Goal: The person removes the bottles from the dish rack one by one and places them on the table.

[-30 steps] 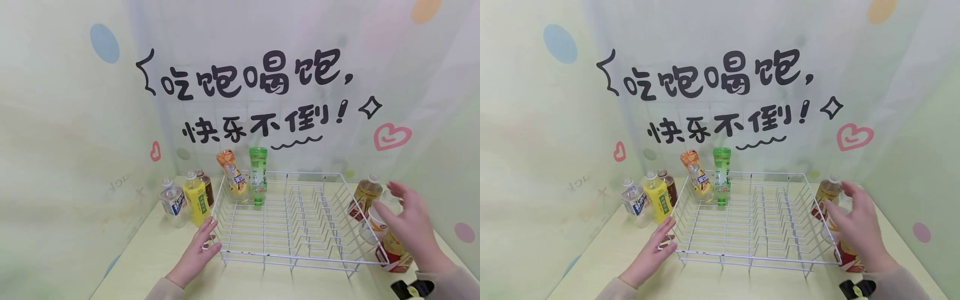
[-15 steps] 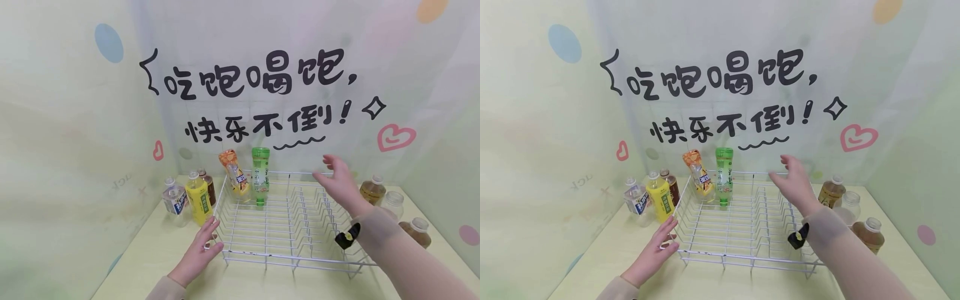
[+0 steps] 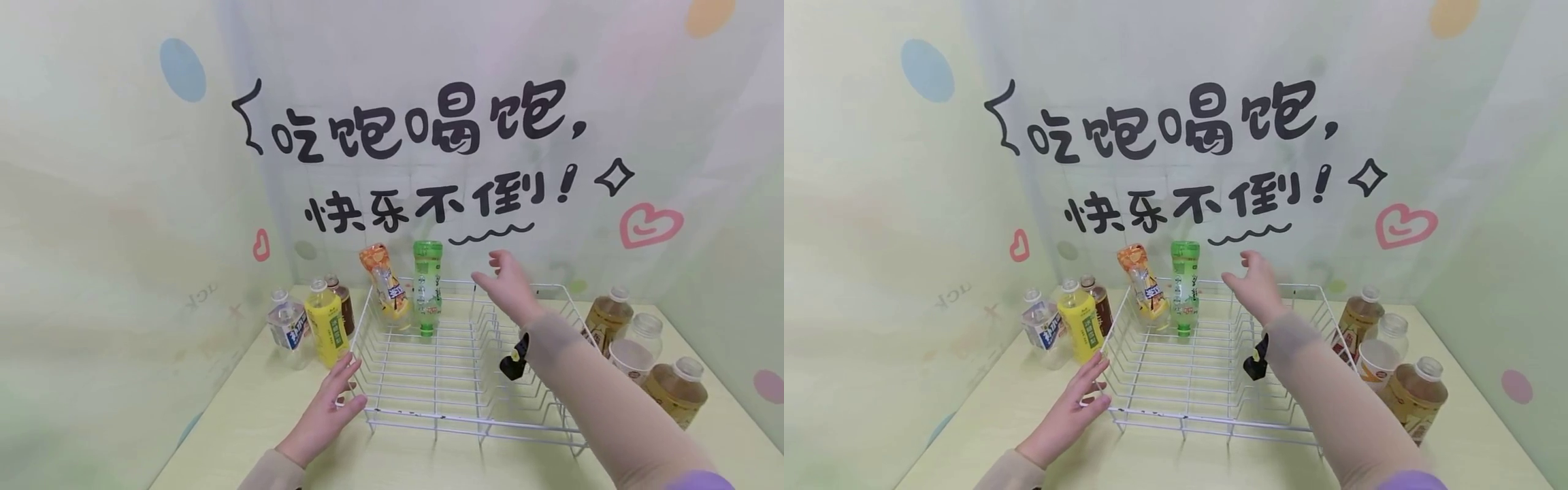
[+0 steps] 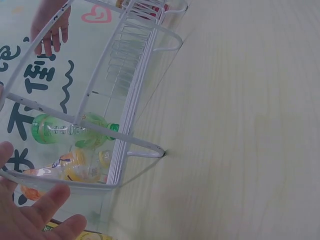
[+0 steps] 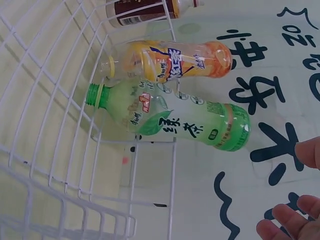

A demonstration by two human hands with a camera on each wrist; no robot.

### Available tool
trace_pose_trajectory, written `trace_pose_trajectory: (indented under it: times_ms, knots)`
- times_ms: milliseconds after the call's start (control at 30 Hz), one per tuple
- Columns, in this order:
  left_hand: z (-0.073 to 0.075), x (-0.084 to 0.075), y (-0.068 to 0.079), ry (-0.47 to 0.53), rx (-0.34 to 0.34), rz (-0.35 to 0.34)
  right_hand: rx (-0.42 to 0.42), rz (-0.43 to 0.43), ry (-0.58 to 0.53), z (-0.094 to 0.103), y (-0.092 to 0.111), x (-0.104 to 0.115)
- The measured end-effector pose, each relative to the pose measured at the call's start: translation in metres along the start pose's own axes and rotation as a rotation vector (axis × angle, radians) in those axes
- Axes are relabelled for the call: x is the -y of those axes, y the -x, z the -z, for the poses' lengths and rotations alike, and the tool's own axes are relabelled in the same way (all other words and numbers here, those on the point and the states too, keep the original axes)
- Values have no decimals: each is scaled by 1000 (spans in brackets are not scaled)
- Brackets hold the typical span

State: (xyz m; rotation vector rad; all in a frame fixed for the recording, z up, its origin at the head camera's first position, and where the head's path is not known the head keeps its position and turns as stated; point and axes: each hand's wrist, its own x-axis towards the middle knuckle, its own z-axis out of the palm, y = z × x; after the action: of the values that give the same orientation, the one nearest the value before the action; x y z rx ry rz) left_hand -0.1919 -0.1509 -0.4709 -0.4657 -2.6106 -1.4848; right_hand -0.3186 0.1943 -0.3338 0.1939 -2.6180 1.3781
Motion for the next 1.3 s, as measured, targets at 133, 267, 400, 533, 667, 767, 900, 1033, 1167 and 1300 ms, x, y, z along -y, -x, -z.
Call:
trace_pose_trajectory:
  times_ms: [133,267,400,533,667,767,900,1033,1167,1300]
  knots:
    - [0,2,-2,0,8,-5,20,-51,-56,-20,-10,-4]
    - [-1,2,-4,-5,17,-12,45,-102,-117,-40,-17,-10]
    - [-1,-1,-7,-30,33,-24,48,-147,-159,-56,-22,-15]
    - [-1,-4,-8,-75,51,-26,42,-175,-191,-67,-24,-15]
    - [0,-5,-8,-125,59,-30,48,-204,-221,-77,-26,-14]
    - [0,-4,-8,-156,55,-41,49,-231,-219,-85,-30,-15]
    - [0,-3,-6,-191,40,-59,48,-262,-205,-94,-33,-16]
    - [1,-3,-3,-197,27,-72,47,-291,-224,-104,-35,-16]
    - [3,-2,0,-188,19,-74,45,-318,-253,-112,-39,-15]
    - [5,-1,0,-180,18,-65,41,-348,-299,-120,-43,-15]
